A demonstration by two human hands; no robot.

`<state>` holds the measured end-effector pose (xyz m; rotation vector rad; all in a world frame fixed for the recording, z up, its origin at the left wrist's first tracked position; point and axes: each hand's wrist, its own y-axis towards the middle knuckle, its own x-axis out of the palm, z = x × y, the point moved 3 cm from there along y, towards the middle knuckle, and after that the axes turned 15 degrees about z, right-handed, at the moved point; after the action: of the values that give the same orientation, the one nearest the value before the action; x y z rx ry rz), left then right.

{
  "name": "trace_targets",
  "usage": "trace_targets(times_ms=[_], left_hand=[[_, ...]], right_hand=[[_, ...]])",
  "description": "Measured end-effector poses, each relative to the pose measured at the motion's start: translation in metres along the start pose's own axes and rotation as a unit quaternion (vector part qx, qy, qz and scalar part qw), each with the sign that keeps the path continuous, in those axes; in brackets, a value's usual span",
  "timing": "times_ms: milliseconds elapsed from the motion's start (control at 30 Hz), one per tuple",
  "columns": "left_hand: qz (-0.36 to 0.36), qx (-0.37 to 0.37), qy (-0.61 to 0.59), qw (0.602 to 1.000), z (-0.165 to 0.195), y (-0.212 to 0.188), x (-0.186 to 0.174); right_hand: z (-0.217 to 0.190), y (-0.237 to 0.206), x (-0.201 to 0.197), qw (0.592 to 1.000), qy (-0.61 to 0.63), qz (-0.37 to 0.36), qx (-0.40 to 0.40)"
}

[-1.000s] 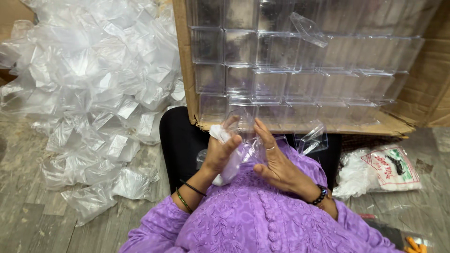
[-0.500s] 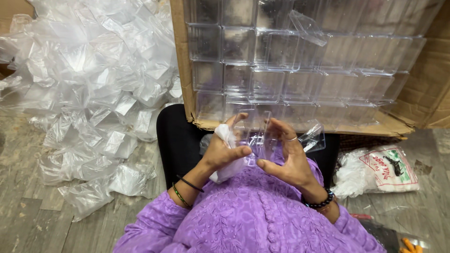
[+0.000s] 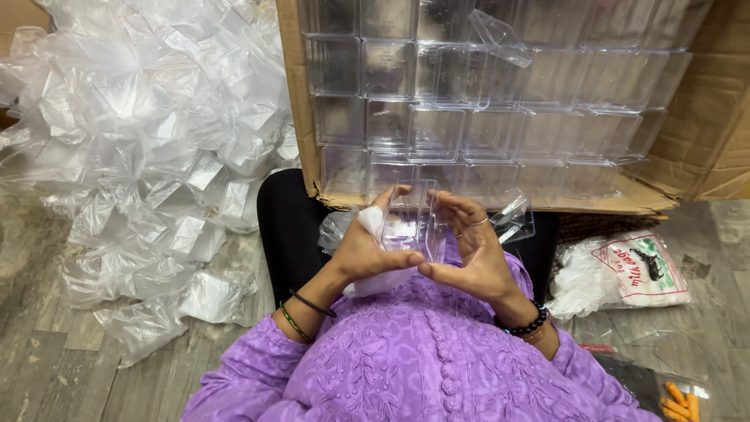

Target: The person sits on the floor in front of an open cardboard carton filled with small clear plastic boxes. They lift boxes out one at a time, wrap some in thin plastic bags, and place them back into the carton, arranging the stacked boxes inside.

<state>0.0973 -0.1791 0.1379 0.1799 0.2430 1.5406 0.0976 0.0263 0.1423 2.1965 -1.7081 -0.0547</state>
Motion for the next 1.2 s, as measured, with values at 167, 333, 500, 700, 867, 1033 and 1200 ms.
trace_targets(times_ms=[167, 333, 500, 700, 867, 1033, 1200], left_hand=[[0.006, 0.073, 0.057, 0.996, -0.002, -0.005, -0.002], [-0.016, -0.125, -0.071, 0.989, -0.017, 0.005, -0.002], [-0.066, -0.207, -0.237, 0.947, -0.023, 0.012, -0.011], [-0.047, -0.359, -0.283, 0.888, -0.045, -0.007, -0.011], [-0.017, -0.053, -0.144, 0.988, -0.031, 0.002, -0.018], [0.005, -0.103, -0.097, 0.990, -0.018, -0.004, -0.026], [0.042, -0.122, -0.077, 0.989, -0.013, 0.000, -0.020]], right_hand=[[-0.007, -0.001, -0.003, 1.000, 0.004, -0.009, -0.005], [-0.007, 0.004, 0.007, 0.992, -0.126, 0.018, 0.017], [-0.017, 0.018, 0.013, 0.962, -0.257, -0.093, 0.011], [-0.024, 0.037, 0.005, 0.907, -0.309, -0.214, -0.190], [0.000, 0.040, 0.000, 0.979, -0.160, -0.107, -0.071], [0.016, 0.028, -0.001, 0.996, -0.057, -0.066, 0.024], [0.020, 0.027, 0.004, 0.997, -0.047, -0.030, 0.045]])
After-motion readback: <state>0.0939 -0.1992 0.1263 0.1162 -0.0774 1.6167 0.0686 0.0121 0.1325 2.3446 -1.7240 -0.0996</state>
